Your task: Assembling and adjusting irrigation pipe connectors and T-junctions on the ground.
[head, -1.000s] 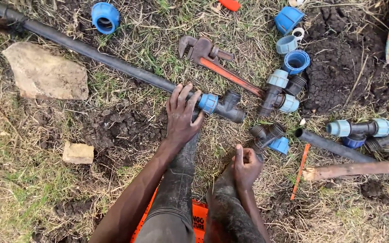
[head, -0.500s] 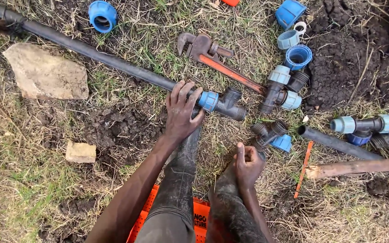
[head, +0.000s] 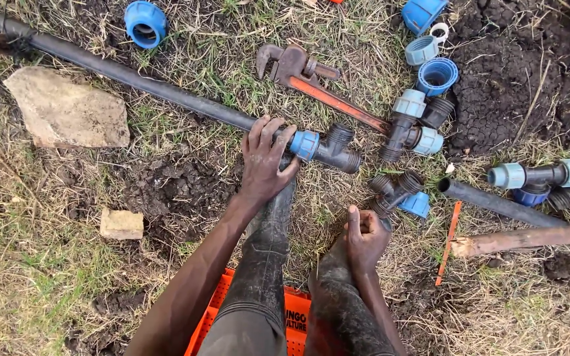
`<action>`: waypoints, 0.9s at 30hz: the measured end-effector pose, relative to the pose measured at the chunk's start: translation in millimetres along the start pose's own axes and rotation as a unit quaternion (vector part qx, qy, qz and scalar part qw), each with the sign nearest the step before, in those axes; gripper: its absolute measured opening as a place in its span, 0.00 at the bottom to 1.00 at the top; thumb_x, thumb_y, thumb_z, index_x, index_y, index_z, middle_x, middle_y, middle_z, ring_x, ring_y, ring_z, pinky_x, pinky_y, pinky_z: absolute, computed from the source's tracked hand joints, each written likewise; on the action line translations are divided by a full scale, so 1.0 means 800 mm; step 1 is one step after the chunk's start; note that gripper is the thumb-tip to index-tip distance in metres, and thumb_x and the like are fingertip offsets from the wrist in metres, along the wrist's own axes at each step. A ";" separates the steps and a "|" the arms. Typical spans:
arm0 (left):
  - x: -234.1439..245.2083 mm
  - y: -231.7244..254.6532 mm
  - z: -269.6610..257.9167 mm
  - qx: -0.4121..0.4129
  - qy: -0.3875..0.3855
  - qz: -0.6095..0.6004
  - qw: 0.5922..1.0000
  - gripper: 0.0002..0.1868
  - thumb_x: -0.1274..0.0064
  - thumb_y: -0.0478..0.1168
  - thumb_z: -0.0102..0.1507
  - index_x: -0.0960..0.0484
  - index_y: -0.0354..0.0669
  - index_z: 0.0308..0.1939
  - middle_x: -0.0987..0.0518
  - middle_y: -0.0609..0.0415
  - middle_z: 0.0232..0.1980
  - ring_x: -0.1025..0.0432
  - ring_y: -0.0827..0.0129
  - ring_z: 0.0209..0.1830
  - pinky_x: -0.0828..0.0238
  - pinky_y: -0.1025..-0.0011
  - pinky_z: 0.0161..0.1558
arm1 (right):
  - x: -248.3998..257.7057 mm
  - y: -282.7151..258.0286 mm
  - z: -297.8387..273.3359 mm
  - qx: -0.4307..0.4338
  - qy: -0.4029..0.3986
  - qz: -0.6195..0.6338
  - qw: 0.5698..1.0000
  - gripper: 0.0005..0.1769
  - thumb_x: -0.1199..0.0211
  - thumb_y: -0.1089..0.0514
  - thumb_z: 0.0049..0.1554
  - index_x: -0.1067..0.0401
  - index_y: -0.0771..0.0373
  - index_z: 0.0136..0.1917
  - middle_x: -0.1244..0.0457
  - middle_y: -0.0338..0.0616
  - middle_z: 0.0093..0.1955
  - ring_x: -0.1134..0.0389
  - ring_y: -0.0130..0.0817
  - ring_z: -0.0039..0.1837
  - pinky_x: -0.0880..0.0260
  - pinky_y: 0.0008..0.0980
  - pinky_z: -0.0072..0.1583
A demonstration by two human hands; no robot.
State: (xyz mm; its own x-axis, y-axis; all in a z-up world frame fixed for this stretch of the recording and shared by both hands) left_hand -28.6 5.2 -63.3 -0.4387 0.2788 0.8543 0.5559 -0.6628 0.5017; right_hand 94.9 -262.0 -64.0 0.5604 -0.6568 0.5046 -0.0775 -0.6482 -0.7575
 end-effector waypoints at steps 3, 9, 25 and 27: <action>0.002 0.002 0.001 0.001 0.001 -0.004 1.000 0.37 0.30 0.43 0.50 0.24 0.53 0.64 0.30 0.52 0.67 0.45 0.53 0.72 0.46 0.51 0.64 | 0.000 -0.001 0.000 -0.004 0.000 -0.003 1.000 0.15 0.33 0.53 0.63 0.25 0.64 0.38 0.36 0.47 0.25 0.35 0.31 0.23 0.37 0.25 0.27; 0.002 0.001 0.001 -0.001 0.002 0.000 1.000 0.37 0.30 0.43 0.50 0.23 0.53 0.63 0.29 0.51 0.67 0.45 0.52 0.72 0.46 0.49 0.65 | 0.001 -0.001 0.002 -0.005 -0.002 0.001 1.000 0.15 0.33 0.53 0.63 0.25 0.64 0.39 0.36 0.47 0.25 0.36 0.31 0.23 0.38 0.24 0.27; 0.018 0.017 0.022 0.038 -0.095 -0.054 0.993 0.37 0.27 0.42 0.51 0.24 0.51 0.64 0.31 0.50 0.66 0.47 0.49 0.72 0.47 0.37 0.66 | 0.008 0.015 0.007 -0.017 -0.003 0.020 1.000 0.14 0.31 0.56 0.61 0.25 0.63 0.36 0.35 0.45 0.23 0.36 0.29 0.23 0.37 0.24 0.28; 0.024 0.020 0.029 0.069 -0.150 -0.053 0.985 0.39 0.26 0.47 0.50 0.24 0.51 0.64 0.31 0.52 0.65 0.47 0.50 0.71 0.44 0.33 0.62 | 0.009 0.019 0.008 -0.006 -0.008 0.011 1.000 0.13 0.29 0.56 0.60 0.24 0.63 0.36 0.35 0.45 0.24 0.35 0.29 0.23 0.37 0.24 0.28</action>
State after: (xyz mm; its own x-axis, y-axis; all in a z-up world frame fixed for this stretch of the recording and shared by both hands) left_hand -11.8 15.8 -36.0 -0.2825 0.5483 0.7871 0.6183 -0.5232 0.5865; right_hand 103.1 -274.2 -74.9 0.5722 -0.6649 0.4802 -0.1009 -0.6381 -0.7633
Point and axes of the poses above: each hand's wrist, its own z-axis towards the middle knuckle, its own x-axis out of the back of the hand, y = z × x, the point moved 6 cm from there along z, towards the middle knuckle
